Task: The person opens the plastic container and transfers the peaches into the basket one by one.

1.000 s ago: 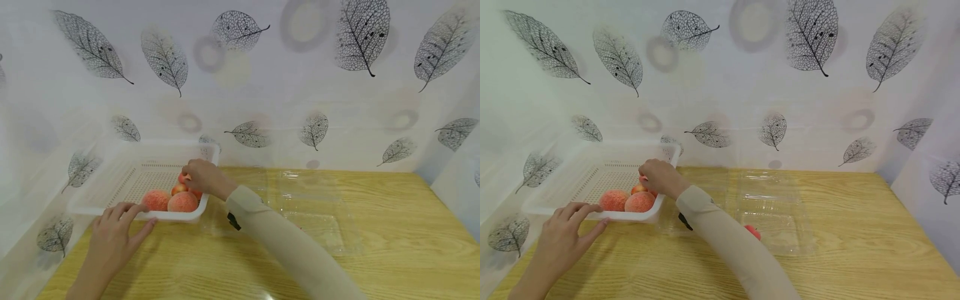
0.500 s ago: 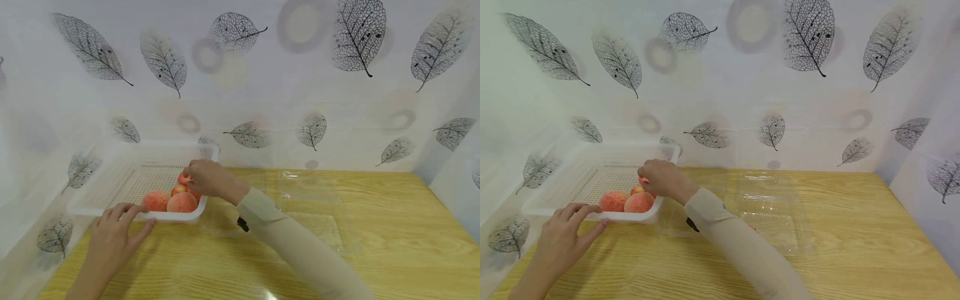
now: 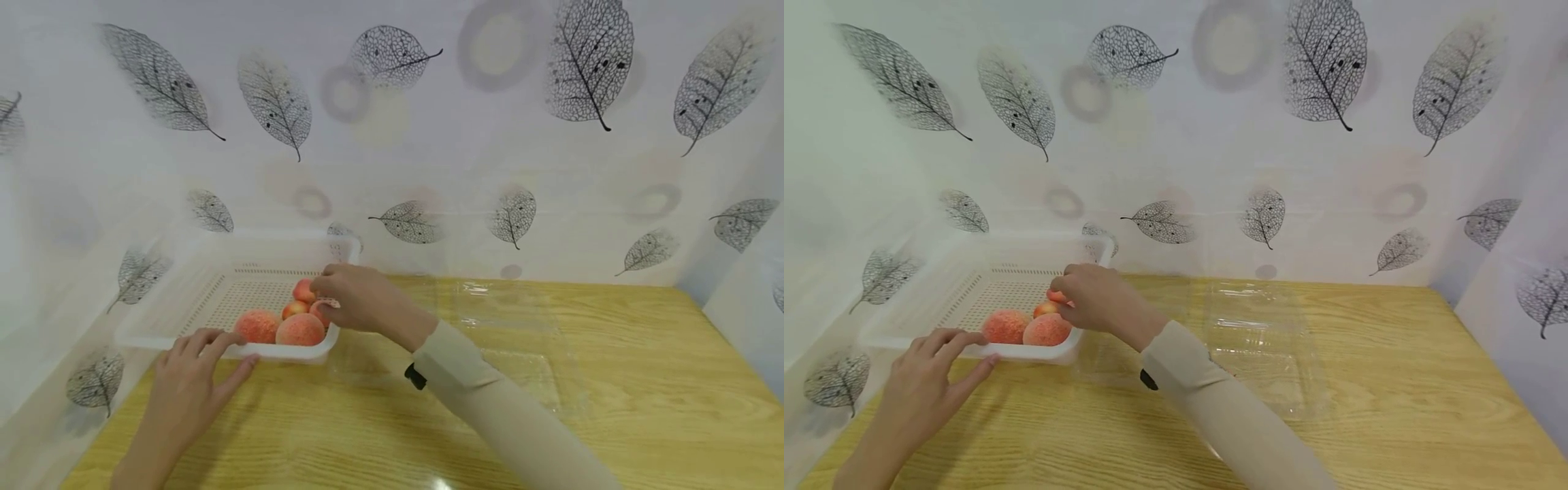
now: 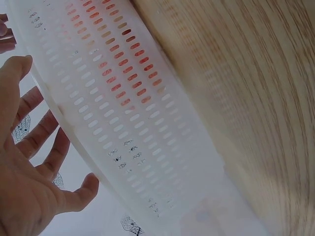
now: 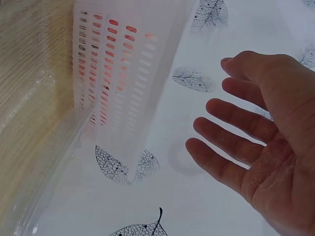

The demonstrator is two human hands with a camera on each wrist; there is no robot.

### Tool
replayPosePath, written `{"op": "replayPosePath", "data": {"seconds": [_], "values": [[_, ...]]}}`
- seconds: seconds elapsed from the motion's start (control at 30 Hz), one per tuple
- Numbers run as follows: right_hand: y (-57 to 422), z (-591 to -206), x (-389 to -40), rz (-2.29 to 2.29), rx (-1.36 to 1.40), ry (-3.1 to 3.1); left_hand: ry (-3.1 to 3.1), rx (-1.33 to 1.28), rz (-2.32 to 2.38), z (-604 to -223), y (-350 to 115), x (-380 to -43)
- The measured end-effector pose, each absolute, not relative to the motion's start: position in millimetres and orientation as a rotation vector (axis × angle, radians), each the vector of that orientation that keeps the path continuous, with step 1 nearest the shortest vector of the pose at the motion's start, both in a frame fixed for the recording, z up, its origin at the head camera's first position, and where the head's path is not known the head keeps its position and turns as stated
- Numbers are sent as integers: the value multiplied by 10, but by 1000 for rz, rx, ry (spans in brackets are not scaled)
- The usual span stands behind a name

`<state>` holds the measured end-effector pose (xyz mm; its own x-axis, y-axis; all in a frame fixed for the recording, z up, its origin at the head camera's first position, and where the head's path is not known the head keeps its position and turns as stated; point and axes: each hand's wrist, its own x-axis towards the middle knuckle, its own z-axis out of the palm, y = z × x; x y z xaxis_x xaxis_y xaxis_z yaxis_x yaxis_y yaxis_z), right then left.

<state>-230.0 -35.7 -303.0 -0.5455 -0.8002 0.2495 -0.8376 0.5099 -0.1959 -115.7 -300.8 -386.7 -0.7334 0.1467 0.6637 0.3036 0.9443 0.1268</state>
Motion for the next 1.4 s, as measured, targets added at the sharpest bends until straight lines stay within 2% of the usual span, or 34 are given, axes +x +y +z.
{"op": "replayPosePath", "data": {"seconds": [0.8, 1.4], "values": [[345, -3149, -1927, 403, 1286, -2759, -2422, -339, -274, -3877, -3013, -1168], [982, -3332, -1814, 347, 1214, -2759, -2409, -324, -296, -3859, -3003, -1148]]}}
